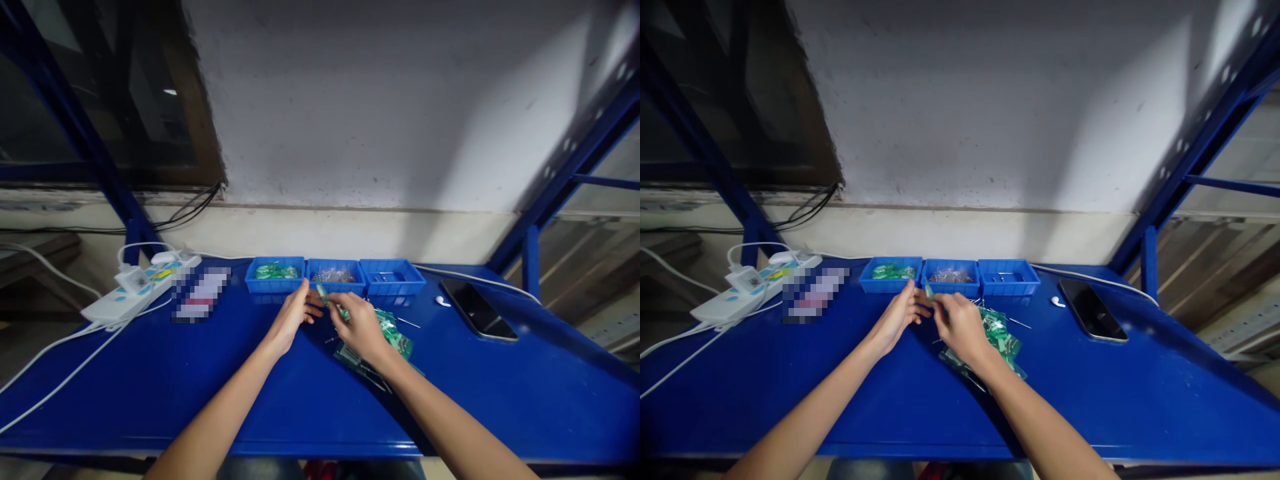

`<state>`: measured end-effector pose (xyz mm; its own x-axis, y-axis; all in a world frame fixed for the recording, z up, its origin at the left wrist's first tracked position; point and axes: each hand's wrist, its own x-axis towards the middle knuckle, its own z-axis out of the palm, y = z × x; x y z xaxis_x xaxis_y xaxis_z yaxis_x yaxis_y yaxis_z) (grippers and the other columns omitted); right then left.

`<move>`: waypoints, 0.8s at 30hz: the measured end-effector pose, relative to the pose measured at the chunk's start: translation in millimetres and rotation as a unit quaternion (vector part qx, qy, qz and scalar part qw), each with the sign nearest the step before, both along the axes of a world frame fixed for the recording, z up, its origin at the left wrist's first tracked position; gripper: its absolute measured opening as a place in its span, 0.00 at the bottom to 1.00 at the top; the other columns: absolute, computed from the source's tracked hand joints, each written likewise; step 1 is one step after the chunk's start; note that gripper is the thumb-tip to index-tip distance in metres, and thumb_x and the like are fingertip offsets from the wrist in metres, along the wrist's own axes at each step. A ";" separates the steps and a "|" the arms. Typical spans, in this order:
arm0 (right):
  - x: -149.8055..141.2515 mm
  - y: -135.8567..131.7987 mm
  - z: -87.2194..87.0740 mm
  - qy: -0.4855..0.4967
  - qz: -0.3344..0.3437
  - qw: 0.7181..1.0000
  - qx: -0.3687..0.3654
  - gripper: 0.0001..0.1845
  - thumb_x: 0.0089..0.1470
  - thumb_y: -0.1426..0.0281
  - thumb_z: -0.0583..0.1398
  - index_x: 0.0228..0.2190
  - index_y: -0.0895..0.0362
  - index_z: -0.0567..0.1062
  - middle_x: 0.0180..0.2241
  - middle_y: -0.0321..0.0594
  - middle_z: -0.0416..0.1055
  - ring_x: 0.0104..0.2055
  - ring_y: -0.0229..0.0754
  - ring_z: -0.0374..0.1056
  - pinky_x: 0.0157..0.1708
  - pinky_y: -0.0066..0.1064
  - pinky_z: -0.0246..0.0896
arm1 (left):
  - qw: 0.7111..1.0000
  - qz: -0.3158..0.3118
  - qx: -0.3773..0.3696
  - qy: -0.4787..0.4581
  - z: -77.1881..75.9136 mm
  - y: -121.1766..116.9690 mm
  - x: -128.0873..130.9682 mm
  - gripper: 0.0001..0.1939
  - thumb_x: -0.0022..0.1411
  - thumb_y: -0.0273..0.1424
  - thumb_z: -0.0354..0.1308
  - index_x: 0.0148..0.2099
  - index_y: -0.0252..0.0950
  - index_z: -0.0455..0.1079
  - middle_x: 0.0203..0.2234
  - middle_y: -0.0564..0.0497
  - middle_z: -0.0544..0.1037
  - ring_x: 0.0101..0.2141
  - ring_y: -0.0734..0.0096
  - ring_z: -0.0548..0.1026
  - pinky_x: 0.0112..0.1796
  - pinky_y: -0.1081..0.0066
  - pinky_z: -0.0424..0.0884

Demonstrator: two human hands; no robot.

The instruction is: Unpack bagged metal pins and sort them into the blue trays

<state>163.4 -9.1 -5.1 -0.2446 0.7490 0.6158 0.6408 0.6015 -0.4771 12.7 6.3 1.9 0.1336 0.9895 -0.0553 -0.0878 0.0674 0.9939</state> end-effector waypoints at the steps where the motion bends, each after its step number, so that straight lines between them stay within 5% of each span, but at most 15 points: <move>1: -0.2 -0.9 -0.6 -0.045 0.016 0.999 0.024 0.13 0.56 0.73 0.51 0.39 0.58 0.73 0.31 0.44 0.74 0.33 0.43 0.68 0.34 0.33 0.61 | 1.000 -0.007 -0.019 -0.021 0.0 0.9 -1.1 0.27 0.56 0.54 0.47 0.34 0.33 0.66 0.24 0.50 0.73 0.23 0.73 0.72 0.22 0.77 0.62; 6: -1.4 -3.4 -0.6 -0.096 0.066 0.992 0.047 0.16 0.54 0.78 0.49 0.39 0.57 0.74 0.35 0.45 0.73 0.37 0.45 0.66 0.38 0.35 0.61 | 0.999 -0.008 0.023 -0.022 -1.3 0.8 -4.2 0.20 0.55 0.48 0.55 0.33 0.34 0.66 0.24 0.54 0.71 0.25 0.75 0.72 0.25 0.77 0.64; 11: -3.9 -2.1 3.3 0.087 0.038 0.990 -0.102 0.13 0.56 0.70 0.52 0.39 0.57 0.74 0.37 0.43 0.74 0.39 0.45 0.67 0.42 0.37 0.60 | 0.991 -0.006 0.123 0.060 -2.6 -0.3 -3.2 0.14 0.56 0.41 0.57 0.38 0.36 0.67 0.32 0.50 0.74 0.36 0.68 0.74 0.32 0.73 0.69; 13: -5.9 -0.2 4.9 0.229 0.050 0.949 -0.212 0.16 0.56 0.61 0.53 0.36 0.57 0.75 0.35 0.43 0.74 0.38 0.44 0.68 0.42 0.36 0.61 | 0.973 -0.004 0.194 0.122 -3.4 -1.1 -2.4 0.13 0.56 0.37 0.57 0.42 0.37 0.67 0.38 0.48 0.75 0.41 0.66 0.73 0.37 0.70 0.70; 15: -7.6 1.6 6.6 0.371 0.079 0.873 -0.305 0.21 0.55 0.54 0.53 0.34 0.59 0.75 0.33 0.43 0.74 0.35 0.43 0.69 0.39 0.34 0.62 | 0.946 -0.005 0.263 0.190 -4.4 -2.2 -2.0 0.14 0.57 0.34 0.57 0.46 0.39 0.67 0.44 0.47 0.74 0.45 0.64 0.72 0.40 0.68 0.70; 17: -8.6 2.5 7.9 0.467 0.102 0.804 -0.354 0.24 0.51 0.51 0.55 0.31 0.60 0.74 0.30 0.43 0.73 0.32 0.42 0.69 0.36 0.33 0.63 | 0.920 -0.003 0.309 0.241 -5.2 -3.4 -2.2 0.17 0.56 0.31 0.57 0.49 0.41 0.66 0.49 0.47 0.71 0.48 0.63 0.70 0.41 0.67 0.71; 19: -8.5 3.1 7.9 0.503 0.103 0.777 -0.364 0.22 0.48 0.51 0.59 0.29 0.59 0.74 0.28 0.41 0.73 0.30 0.40 0.68 0.34 0.31 0.63 | 0.903 -0.001 0.336 0.267 -6.0 -4.3 -2.4 0.18 0.56 0.29 0.57 0.50 0.42 0.66 0.51 0.47 0.69 0.50 0.62 0.68 0.42 0.65 0.71; 22: -6.4 5.4 4.8 0.486 0.082 0.804 -0.333 0.18 0.45 0.55 0.62 0.28 0.58 0.73 0.27 0.39 0.72 0.29 0.38 0.67 0.33 0.29 0.62 | 0.906 -0.014 0.333 0.260 -7.2 -4.0 -1.5 0.18 0.56 0.28 0.57 0.50 0.42 0.66 0.54 0.47 0.66 0.53 0.61 0.66 0.43 0.65 0.70; 24: -4.2 8.1 1.8 0.463 0.067 0.830 -0.304 0.17 0.46 0.56 0.62 0.29 0.58 0.74 0.28 0.38 0.72 0.29 0.37 0.66 0.33 0.29 0.62 | 0.936 -0.012 0.284 0.208 -7.8 -2.5 0.0 0.18 0.56 0.30 0.57 0.50 0.41 0.65 0.53 0.46 0.67 0.51 0.61 0.67 0.43 0.66 0.70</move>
